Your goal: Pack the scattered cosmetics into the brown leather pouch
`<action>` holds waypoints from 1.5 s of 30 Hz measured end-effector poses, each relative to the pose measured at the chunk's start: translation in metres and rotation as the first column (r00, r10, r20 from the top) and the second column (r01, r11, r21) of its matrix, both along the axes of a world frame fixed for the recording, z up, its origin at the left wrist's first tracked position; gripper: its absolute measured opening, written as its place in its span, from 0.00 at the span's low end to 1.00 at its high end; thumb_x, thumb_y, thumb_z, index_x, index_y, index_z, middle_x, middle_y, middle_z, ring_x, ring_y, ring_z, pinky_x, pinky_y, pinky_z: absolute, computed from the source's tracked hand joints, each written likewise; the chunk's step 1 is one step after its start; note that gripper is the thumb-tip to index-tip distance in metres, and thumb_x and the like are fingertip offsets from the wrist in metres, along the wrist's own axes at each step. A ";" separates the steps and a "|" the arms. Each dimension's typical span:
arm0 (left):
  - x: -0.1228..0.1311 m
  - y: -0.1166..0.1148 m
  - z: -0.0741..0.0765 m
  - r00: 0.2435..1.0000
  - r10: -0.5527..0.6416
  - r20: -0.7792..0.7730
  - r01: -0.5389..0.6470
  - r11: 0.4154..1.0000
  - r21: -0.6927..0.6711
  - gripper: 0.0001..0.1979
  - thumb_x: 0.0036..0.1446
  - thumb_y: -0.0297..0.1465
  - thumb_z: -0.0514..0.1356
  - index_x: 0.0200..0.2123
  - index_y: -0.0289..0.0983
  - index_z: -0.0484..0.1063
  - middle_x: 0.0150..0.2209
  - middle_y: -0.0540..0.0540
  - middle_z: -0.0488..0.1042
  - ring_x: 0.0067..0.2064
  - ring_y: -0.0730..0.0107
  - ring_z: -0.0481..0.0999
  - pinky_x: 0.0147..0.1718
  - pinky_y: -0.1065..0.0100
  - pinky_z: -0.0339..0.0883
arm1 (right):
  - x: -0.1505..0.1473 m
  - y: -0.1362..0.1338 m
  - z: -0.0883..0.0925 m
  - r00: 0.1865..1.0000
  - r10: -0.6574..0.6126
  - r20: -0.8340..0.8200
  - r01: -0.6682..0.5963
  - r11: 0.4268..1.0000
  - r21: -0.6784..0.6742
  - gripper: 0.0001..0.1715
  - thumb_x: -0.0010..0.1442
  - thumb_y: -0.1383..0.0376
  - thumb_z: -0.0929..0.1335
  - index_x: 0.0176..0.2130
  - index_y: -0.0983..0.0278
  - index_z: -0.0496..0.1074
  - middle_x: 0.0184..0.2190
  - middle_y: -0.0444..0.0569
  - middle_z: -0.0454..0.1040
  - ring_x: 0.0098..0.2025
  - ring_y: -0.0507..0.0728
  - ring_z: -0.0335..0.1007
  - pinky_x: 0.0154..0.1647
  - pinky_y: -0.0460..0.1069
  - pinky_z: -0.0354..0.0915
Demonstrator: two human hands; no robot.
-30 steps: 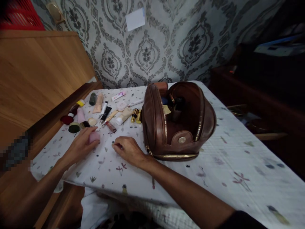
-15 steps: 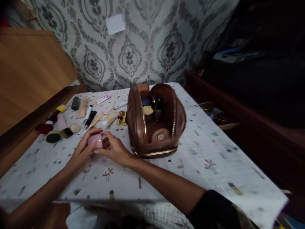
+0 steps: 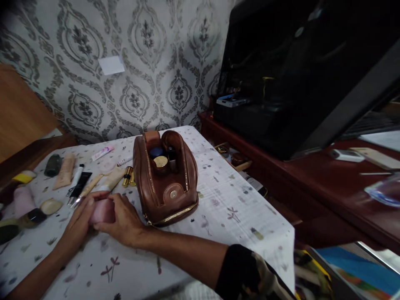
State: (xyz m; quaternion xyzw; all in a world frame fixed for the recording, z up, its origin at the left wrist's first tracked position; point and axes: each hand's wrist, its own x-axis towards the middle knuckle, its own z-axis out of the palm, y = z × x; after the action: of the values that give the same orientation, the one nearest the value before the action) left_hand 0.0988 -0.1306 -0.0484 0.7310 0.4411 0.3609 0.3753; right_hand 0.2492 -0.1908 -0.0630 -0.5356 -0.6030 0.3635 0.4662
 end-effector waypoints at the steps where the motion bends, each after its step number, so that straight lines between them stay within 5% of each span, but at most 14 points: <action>1: 0.000 0.001 -0.002 1.000 -0.007 -0.001 0.007 1.000 0.014 0.29 0.62 0.57 0.52 0.47 0.38 0.74 0.52 0.41 0.77 0.57 0.52 0.74 0.60 0.55 0.65 | 0.000 0.001 -0.001 1.000 -0.005 0.010 0.005 1.000 -0.004 0.38 0.48 0.67 0.79 0.55 0.61 0.65 0.49 0.49 0.71 0.51 0.60 0.69 0.54 0.57 0.67; 10: 0.001 0.011 -0.004 0.983 -0.185 0.000 0.184 0.976 0.114 0.21 0.66 0.46 0.52 0.48 0.36 0.72 0.47 0.41 0.78 0.51 0.56 0.76 0.55 0.58 0.68 | 0.002 0.009 -0.017 0.996 -0.008 -0.085 0.018 0.993 0.113 0.32 0.53 0.71 0.71 0.56 0.58 0.63 0.52 0.50 0.69 0.52 0.60 0.69 0.55 0.59 0.67; 17: 0.006 0.030 0.002 0.912 -0.408 -0.039 0.409 0.898 0.166 0.19 0.64 0.41 0.56 0.51 0.34 0.70 0.49 0.38 0.77 0.51 0.58 0.76 0.53 0.61 0.68 | 0.006 0.018 -0.030 0.992 -0.102 -0.073 0.113 0.979 0.167 0.32 0.57 0.49 0.71 0.55 0.59 0.65 0.52 0.56 0.70 0.48 0.63 0.71 0.49 0.61 0.71; 27: 0.004 0.034 -0.006 0.911 -0.409 -0.048 0.412 0.905 0.107 0.20 0.69 0.38 0.51 0.55 0.31 0.70 0.53 0.35 0.75 0.56 0.57 0.75 0.57 0.61 0.68 | 0.006 0.020 -0.038 0.981 -0.160 -0.110 0.163 0.986 0.018 0.43 0.44 0.39 0.75 0.53 0.55 0.69 0.49 0.58 0.73 0.43 0.67 0.76 0.35 0.60 0.77; 35: 0.003 0.031 -0.003 0.927 -0.369 -0.063 0.372 0.927 0.046 0.21 0.70 0.35 0.50 0.60 0.32 0.68 0.57 0.38 0.74 0.59 0.58 0.74 0.60 0.61 0.68 | 0.005 0.022 -0.045 0.974 -0.171 -0.147 0.166 0.985 -0.045 0.35 0.46 0.45 0.76 0.53 0.47 0.72 0.49 0.58 0.73 0.43 0.69 0.77 0.36 0.64 0.76; 45: 0.005 0.026 -0.006 0.947 -0.321 -0.001 0.318 0.936 0.149 0.22 0.70 0.38 0.47 0.58 0.32 0.67 0.56 0.36 0.74 0.58 0.58 0.74 0.60 0.60 0.66 | 0.006 0.016 -0.030 0.995 -0.096 -0.034 0.098 0.993 0.069 0.36 0.49 0.44 0.75 0.51 0.58 0.68 0.44 0.56 0.75 0.39 0.64 0.76 0.37 0.60 0.76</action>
State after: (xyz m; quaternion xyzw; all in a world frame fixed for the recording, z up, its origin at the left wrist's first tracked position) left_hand 0.1038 -0.1042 -0.0548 0.8144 0.2842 0.3352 0.3790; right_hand 0.2548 -0.1745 -0.0931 -0.5419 -0.5817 0.3271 0.5109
